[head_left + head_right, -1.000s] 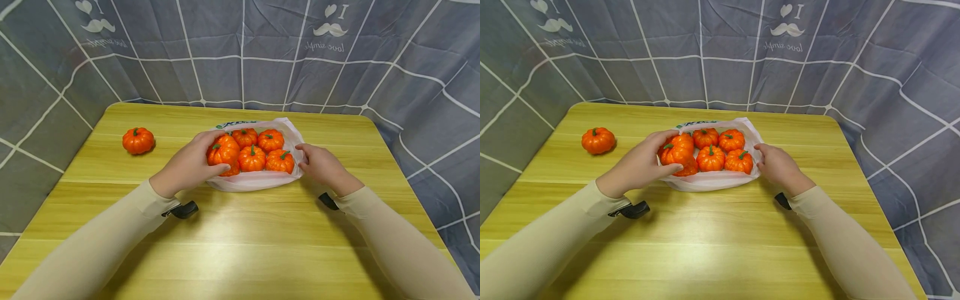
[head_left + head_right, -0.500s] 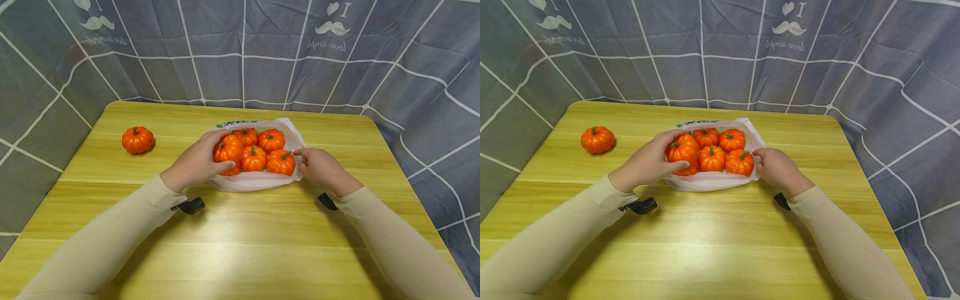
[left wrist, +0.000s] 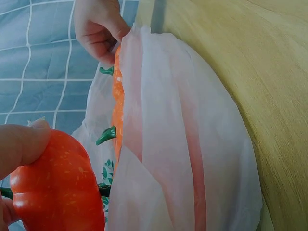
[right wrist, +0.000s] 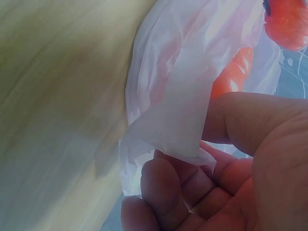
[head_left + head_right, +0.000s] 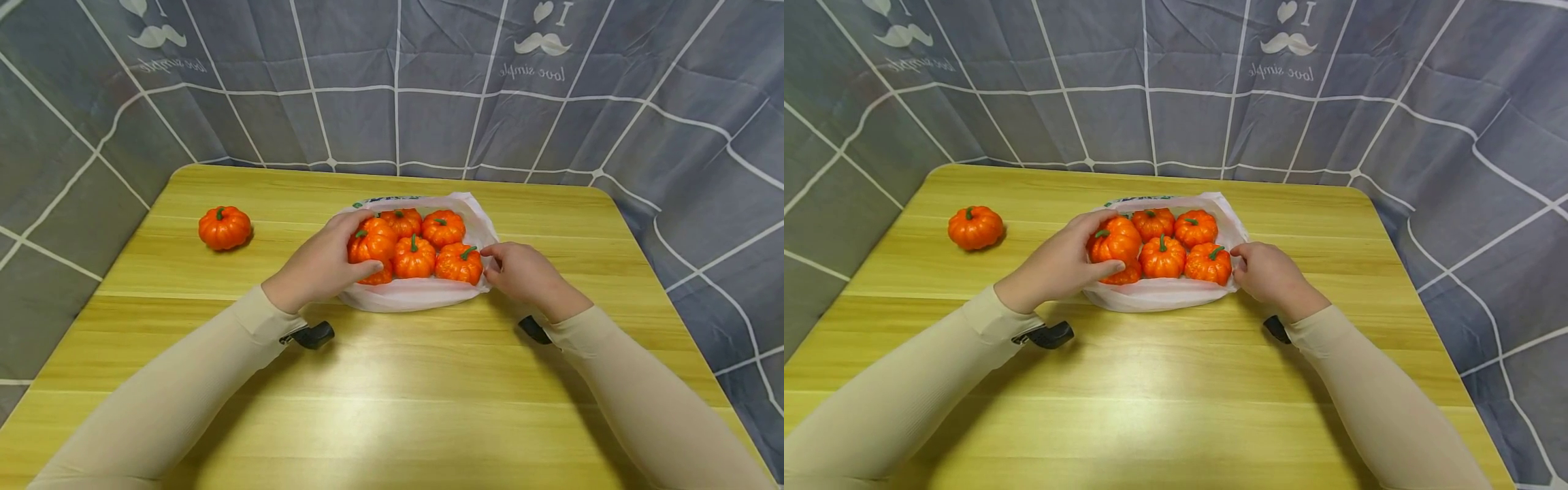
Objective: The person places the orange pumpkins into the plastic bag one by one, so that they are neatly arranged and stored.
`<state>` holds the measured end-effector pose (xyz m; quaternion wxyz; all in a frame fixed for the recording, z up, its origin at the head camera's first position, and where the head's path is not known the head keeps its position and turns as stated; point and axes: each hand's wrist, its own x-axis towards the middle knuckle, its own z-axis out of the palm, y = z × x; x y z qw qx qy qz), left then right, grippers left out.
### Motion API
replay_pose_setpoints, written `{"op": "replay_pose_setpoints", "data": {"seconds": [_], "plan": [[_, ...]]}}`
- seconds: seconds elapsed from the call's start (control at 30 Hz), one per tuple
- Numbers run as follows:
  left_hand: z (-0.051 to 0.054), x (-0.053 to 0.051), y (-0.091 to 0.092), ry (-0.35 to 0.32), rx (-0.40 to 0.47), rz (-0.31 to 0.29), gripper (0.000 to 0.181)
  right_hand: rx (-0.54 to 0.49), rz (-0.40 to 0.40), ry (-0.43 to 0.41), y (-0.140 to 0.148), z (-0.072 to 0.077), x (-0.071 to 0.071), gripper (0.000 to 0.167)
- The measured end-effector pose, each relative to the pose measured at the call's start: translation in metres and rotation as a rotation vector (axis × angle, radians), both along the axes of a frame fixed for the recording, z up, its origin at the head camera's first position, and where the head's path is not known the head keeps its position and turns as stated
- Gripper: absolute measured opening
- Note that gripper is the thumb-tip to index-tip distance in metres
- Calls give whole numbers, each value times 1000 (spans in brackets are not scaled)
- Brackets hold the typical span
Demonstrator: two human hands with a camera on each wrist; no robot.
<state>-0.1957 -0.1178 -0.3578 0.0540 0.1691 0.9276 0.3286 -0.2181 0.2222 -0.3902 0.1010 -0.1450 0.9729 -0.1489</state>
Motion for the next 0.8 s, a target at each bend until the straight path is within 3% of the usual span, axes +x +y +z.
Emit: {"op": "replay_pose_setpoints", "data": {"seconds": [0.53,0.8], "plan": [[-5,-4,0,5,9,4,90,-37,-5,22,3,-10,2,43],[-6,-3,-1,-6,39,6,87,-37,-8,-9,3,-12,2,49]]}}
